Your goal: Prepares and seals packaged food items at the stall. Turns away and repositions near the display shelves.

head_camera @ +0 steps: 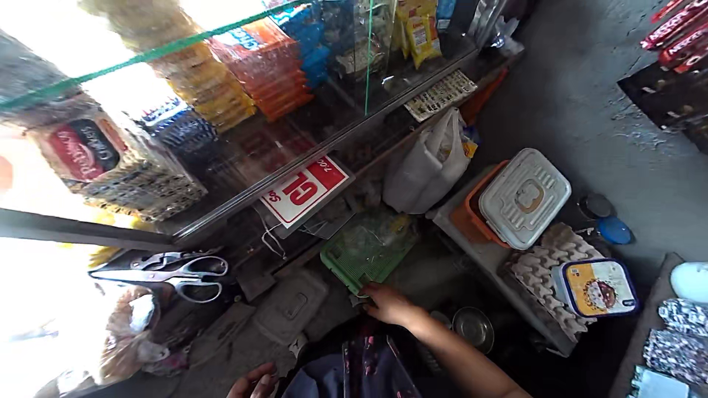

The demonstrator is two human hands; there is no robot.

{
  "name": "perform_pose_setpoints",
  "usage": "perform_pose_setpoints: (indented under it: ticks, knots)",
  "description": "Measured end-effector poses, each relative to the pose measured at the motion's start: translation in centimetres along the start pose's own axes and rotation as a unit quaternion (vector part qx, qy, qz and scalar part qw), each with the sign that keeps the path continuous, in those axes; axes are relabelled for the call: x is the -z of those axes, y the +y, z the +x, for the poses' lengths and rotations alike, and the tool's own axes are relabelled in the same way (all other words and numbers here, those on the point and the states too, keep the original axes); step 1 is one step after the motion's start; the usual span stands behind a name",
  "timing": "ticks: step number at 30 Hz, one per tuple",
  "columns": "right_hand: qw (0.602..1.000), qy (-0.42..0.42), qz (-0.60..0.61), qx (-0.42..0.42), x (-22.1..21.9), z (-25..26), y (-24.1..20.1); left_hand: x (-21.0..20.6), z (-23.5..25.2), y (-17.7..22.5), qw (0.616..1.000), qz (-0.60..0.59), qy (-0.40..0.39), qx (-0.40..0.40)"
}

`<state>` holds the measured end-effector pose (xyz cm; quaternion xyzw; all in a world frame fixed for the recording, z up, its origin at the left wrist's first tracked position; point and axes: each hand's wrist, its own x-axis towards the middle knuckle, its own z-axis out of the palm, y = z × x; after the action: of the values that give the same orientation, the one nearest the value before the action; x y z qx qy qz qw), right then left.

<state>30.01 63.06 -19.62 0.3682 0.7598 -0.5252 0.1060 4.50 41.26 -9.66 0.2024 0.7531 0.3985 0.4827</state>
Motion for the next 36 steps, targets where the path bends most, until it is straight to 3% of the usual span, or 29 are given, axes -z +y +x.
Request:
perform_pose_setpoints:
  ticks: [2, 4, 7, 10, 14, 17, 19, 21, 24, 27, 33, 36]
  knots:
    - [1.000, -0.004, -0.006, -0.001, 0.3, -0.2, -0.4, 0.0, -0.1, -0.1, 0.999, 0.021, 0.011, -0.044]
    - [1.000, -0.005, -0.003, 0.002, 0.3, 0.0, -1.2, 0.4, -0.2, -0.4, 0.981, 0.070, 0.069, -0.165]
    - [1.000, -0.011, 0.006, 0.023, 0.6, 0.9, -3.0, 1.6, 0.3, 0.2, 0.903, 0.119, 0.185, -0.369]
    - [0.993, 0.018, 0.012, 0.113, 0.2, 2.0, -6.3, 4.2, 0.0, 2.1, 0.840, 0.136, 0.295, -0.435]
    - [0.908, 0.189, -0.001, 0.375, -1.9, 3.2, -14.1, 8.9, -0.9, 3.1, 0.812, 0.123, 0.394, -0.413]
    - [0.831, 0.270, -0.047, 0.484, -3.4, 4.1, -21.2, 12.6, -0.2, 3.0, 0.817, 0.142, 0.413, -0.377]
    - [0.803, 0.323, -0.129, 0.484, -4.9, 5.4, -25.0, 15.1, 0.6, 2.8, 0.825, 0.181, 0.414, -0.340]
    - [0.806, 0.349, -0.175, 0.446, -6.9, 7.1, -27.4, 17.3, 1.5, 2.8, 0.836, 0.222, 0.392, -0.314]
    - [0.835, 0.373, -0.153, 0.375, -9.4, 8.8, -29.5, 19.9, 2.5, 3.6, 0.848, 0.305, 0.320, -0.292]
    - [0.821, 0.437, -0.133, 0.342, -11.1, 9.9, -30.4, 21.8, 3.6, 4.4, 0.858, 0.327, 0.270, -0.289]
    - [0.781, 0.509, -0.170, 0.319, -12.6, 10.0, -30.5, 23.7, 5.8, 5.9, 0.914, 0.193, 0.204, -0.293]
    - [0.763, 0.530, -0.167, 0.331, -12.9, 10.6, -29.5, 22.9, 6.2, 6.9, 0.948, -0.027, 0.156, -0.278]
